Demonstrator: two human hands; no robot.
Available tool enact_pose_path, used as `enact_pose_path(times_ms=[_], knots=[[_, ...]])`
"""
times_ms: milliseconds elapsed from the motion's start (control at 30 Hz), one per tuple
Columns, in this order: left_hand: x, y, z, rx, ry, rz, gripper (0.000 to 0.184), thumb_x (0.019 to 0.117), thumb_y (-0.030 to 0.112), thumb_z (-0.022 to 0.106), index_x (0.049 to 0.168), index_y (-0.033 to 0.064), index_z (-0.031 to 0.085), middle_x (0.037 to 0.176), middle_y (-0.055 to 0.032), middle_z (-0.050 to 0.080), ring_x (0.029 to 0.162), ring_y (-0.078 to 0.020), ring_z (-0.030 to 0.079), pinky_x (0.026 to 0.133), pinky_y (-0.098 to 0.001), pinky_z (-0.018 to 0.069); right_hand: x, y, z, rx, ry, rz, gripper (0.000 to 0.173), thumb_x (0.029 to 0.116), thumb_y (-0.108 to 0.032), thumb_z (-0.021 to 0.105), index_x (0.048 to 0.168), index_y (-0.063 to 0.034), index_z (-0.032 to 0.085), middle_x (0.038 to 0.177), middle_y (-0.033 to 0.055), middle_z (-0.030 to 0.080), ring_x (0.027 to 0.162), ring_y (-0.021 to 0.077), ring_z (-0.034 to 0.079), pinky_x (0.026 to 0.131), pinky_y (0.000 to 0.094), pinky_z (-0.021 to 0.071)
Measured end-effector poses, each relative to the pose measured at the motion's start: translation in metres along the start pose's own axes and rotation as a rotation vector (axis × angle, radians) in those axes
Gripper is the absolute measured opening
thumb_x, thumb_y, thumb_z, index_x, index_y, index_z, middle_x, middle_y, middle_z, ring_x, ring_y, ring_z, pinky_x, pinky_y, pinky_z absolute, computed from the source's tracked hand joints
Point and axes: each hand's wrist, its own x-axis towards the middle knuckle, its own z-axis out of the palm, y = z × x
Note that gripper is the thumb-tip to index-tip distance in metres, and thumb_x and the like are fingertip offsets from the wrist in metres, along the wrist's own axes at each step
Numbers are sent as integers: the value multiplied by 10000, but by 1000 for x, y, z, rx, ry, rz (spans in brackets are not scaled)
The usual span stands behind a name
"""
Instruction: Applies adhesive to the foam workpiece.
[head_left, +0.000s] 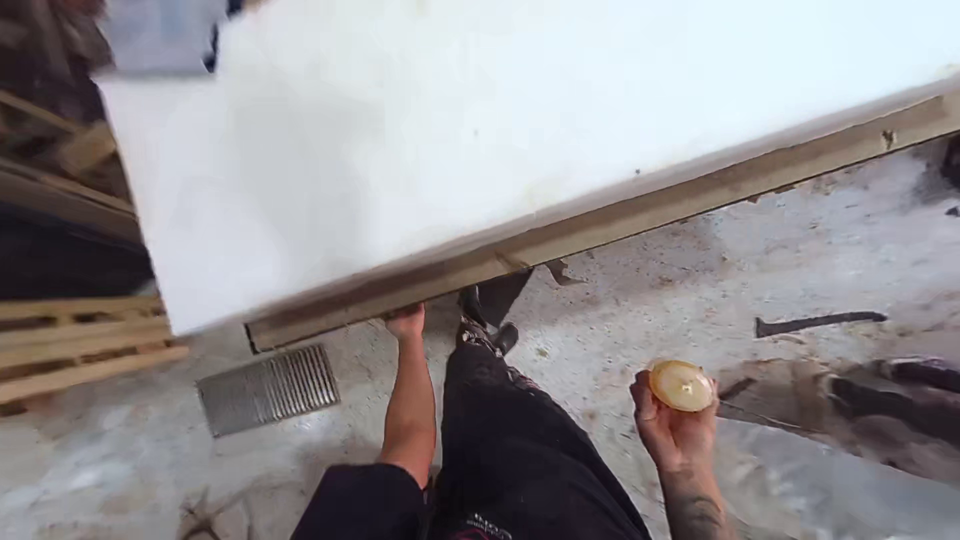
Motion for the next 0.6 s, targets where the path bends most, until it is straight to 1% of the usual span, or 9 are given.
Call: enact_pose_path(times_ms=[67,133,200,267,367,433,500,567,600], knots=[[6,0,3,-84,-18,53,718,1010,673,178,1377,126,463,1274,-151,608,1150,-331,608,928,-616,513,-11,-4,18,-48,-38,41,752,979,-741,323,1306,-107,560,1121,153,699,939,235,731,705,331,637],[8,14,11,-174,-152,65,702,1011,647,164,1350,132,499,1251,-166,644,1138,-363,630,890,-660,517,-14,-9,32,-61,-102,72,770,957,-750,372,1320,-98,562,1154,163,697,965,250,735,700,341,642],[1,28,13,-259,-298,46,720,1000,645,134,1344,146,524,1280,-162,650,1183,-374,623,914,-684,503,-18,-14,41,-78,-153,101,773,929,-743,458,1309,-83,583,1166,169,698,968,254,742,680,346,649],[-7,31,11,-274,-381,30,746,994,666,113,1367,163,518,1323,-153,632,1230,-367,598,960,-686,479,-20,-15,47,-72,-193,120,777,919,-740,478,1305,-74,587,1171,170,697,968,252,743,669,344,649],[-21,32,10,-179,-312,-1,856,964,743,31,1423,172,474,1347,-168,612,1245,-387,575,978,-702,454,-11,-10,63,-47,-220,141,795,926,-750,433,1287,-59,587,1158,172,695,962,246,743,653,328,645],[-29,36,10,-118,-245,-42,884,966,732,-10,1440,147,454,1361,-194,596,1254,-415,562,978,-733,438,-6,-2,83,-34,-225,156,814,930,-774,371,1288,-71,571,1161,162,693,971,237,740,669,326,646],[-42,47,6,51,-197,-99,831,1005,649,-34,1479,134,415,1473,-158,516,1349,-369,496,1020,-708,418,-1,11,107,13,-286,197,823,922,-782,377,1298,-76,570,1180,154,691,992,235,739,688,328,649],[-84,61,-8,448,-220,-216,872,988,601,-132,1600,168,313,1663,-84,311,1511,-290,323,1129,-640,339,3,21,136,29,-353,216,811,921,-777,374,1297,-87,573,1193,141,694,1002,232,736,698,336,649],[-114,66,-10,679,-229,-274,899,994,622,-132,1603,163,344,1664,-93,325,1517,-296,329,1148,-624,339,6,26,153,26,-400,213,805,926,-770,373,1302,-87,573,1195,140,695,999,232,736,698,337,648]])
